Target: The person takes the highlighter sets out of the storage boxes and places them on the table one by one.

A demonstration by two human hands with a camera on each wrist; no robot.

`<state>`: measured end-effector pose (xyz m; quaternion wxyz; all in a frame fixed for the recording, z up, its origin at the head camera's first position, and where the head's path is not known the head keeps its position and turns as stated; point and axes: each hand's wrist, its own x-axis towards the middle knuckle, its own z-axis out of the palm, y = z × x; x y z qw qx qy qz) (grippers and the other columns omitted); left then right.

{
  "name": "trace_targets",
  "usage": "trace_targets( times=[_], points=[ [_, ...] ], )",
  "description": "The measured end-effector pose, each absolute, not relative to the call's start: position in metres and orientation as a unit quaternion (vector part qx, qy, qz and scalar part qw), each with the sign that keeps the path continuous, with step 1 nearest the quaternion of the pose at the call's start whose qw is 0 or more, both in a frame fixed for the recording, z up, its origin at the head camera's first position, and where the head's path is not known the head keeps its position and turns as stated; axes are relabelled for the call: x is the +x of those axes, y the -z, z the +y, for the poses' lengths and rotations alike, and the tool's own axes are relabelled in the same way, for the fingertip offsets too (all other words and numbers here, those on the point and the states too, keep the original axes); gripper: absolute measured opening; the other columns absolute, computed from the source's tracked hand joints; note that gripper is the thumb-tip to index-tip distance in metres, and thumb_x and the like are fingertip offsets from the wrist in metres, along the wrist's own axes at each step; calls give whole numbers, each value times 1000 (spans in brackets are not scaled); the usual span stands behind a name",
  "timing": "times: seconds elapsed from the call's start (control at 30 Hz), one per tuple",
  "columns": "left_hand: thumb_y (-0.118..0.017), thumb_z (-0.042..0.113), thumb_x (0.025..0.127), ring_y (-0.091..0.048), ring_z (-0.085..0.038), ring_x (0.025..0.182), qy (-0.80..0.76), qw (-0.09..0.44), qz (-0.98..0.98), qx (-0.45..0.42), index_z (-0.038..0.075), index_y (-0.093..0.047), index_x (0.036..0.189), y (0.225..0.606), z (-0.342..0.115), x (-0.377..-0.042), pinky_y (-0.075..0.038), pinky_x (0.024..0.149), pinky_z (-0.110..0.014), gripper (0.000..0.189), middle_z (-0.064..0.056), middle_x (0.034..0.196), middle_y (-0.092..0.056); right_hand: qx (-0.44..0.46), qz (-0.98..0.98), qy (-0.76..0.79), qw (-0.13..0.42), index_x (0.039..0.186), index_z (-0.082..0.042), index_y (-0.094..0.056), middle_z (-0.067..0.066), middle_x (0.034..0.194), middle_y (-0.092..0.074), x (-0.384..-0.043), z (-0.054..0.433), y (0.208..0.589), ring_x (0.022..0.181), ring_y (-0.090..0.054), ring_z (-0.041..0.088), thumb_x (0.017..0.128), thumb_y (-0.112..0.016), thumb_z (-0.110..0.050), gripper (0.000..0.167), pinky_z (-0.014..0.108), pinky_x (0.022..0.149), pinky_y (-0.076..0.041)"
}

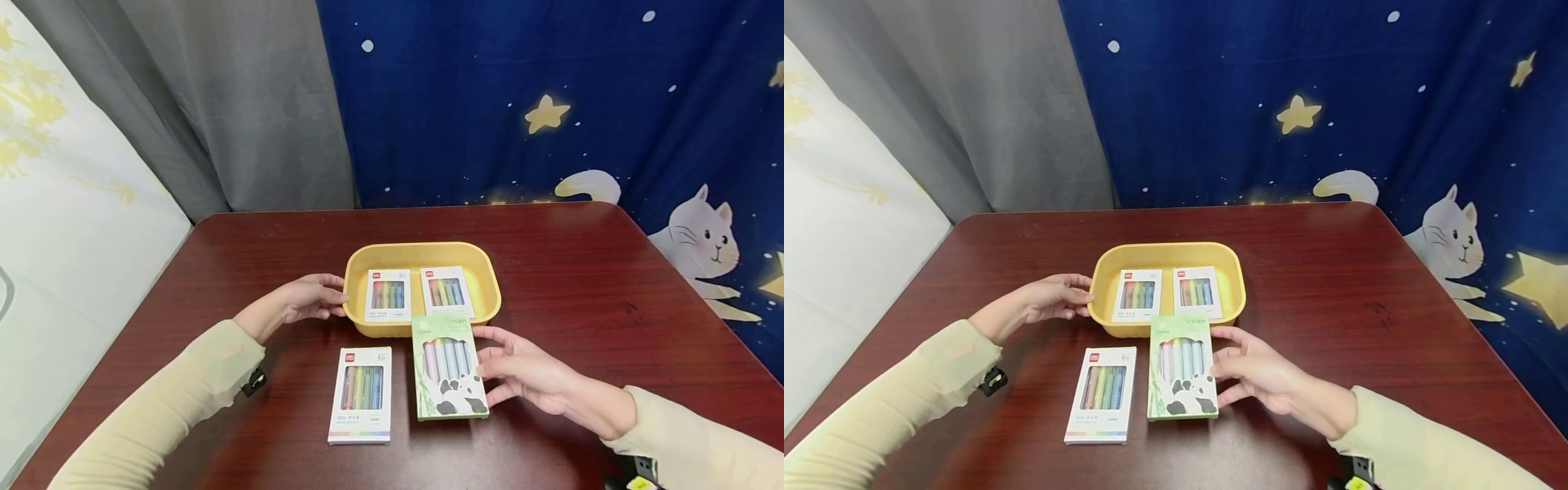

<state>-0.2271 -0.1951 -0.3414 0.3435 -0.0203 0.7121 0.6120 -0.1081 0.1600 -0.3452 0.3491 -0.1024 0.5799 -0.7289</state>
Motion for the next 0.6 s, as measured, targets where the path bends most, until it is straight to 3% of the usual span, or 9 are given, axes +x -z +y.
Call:
trace_targets(
  times=[0.33,0.6],
  points=[
    [-51,6,91,-65,-9,66,-613,343,712,-22,-4,-31,132,339,-195,-225,-47,53,-16,46,-6,83,-64,-76,589,722,356,138,5,-9,10,93,-60,-103,153,364,83,-64,24,80,-55,3,74,45,69,-54],
    [-53,5,90,-65,-10,66,-617,343,708,-25,-4,-31,132,338,-193,-224,-47,53,-16,48,-6,82,-64,-54,623,702,341,137,6,-12,9,90,-57,-104,146,376,79,-63,20,78,-56,3,74,41,63,-55]
  ],
)
